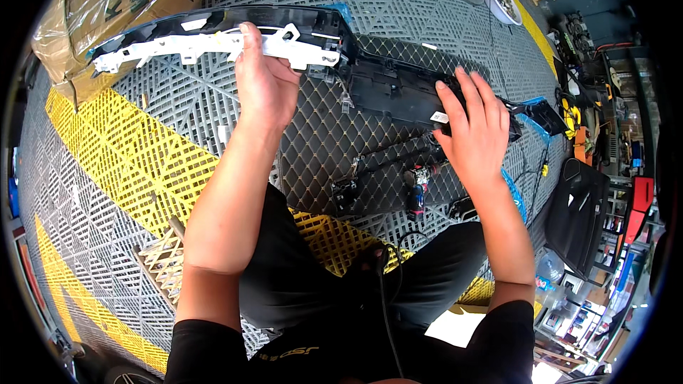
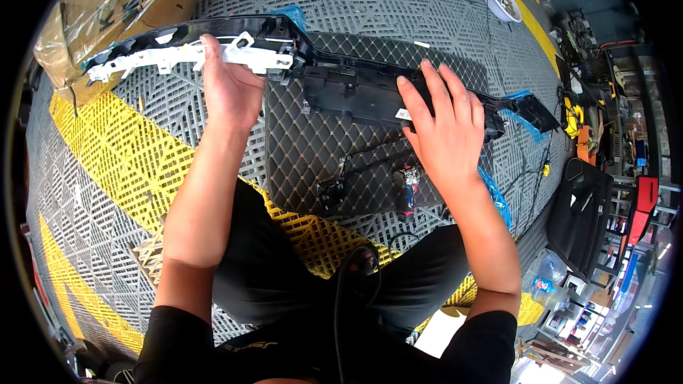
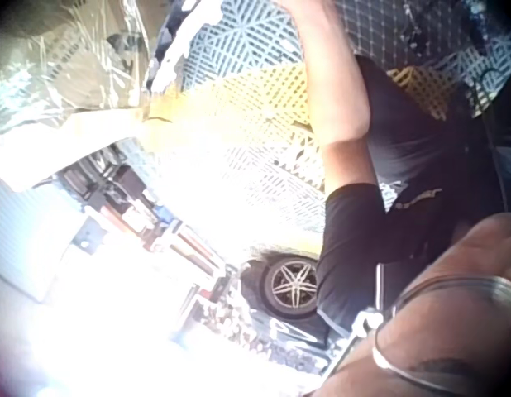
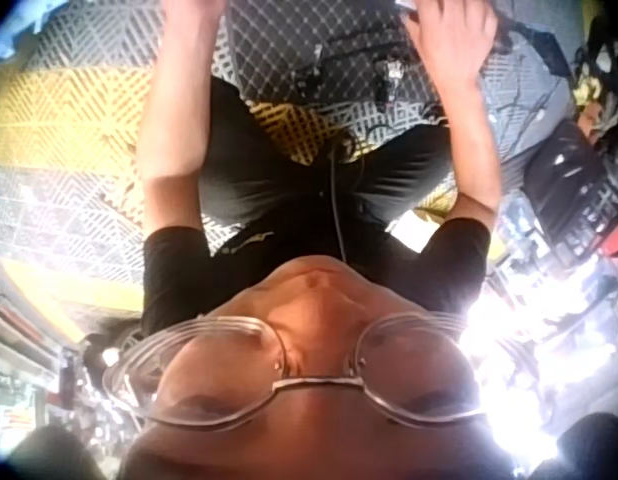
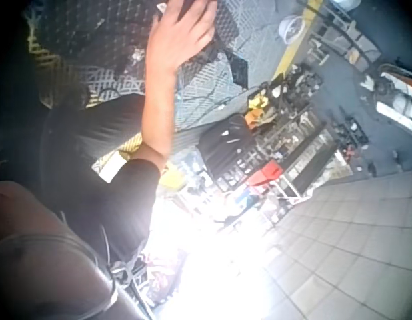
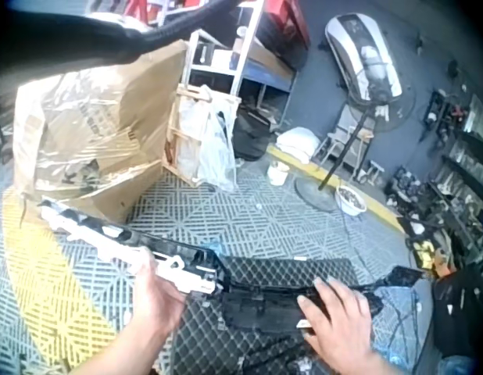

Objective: The person assembles various plastic car interior trim pieces by hand, including air vents, and uses an electric drill to secure the components together.

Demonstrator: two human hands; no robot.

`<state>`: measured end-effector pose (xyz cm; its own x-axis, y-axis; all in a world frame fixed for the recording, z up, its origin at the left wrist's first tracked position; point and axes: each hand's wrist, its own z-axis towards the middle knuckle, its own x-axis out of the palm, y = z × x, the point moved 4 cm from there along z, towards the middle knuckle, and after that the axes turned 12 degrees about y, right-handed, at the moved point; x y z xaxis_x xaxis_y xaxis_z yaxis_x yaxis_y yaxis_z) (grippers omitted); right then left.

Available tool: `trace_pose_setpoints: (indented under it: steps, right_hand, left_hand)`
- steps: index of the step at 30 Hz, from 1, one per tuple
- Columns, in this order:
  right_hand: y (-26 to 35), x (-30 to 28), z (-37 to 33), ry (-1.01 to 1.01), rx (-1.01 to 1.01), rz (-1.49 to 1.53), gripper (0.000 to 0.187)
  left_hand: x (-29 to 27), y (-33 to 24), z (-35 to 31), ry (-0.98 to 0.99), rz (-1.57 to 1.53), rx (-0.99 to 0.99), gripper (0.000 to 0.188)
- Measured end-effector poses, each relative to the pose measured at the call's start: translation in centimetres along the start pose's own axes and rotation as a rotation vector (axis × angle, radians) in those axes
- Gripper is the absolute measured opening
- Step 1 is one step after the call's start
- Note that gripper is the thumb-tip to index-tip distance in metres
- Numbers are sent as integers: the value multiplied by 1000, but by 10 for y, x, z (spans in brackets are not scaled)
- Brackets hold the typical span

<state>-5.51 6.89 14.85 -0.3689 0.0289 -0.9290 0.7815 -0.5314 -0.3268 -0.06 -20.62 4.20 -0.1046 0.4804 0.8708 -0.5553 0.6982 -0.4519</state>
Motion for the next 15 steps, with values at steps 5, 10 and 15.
trace_pose_setpoints:
  steps: [5,10,15]
  right_hand:
    - [-3,18,1,96,-9,169,87]
    - [-9,29,-8,136,33,233,82]
    - [-15,19,-17,59,51,262,82]
  left_hand:
    - [6,3,-5,-29,57,-54,45]
    - [11,9,-10,-33,94,-169,53]
    - [35,15,-31,257,-67,-194,60]
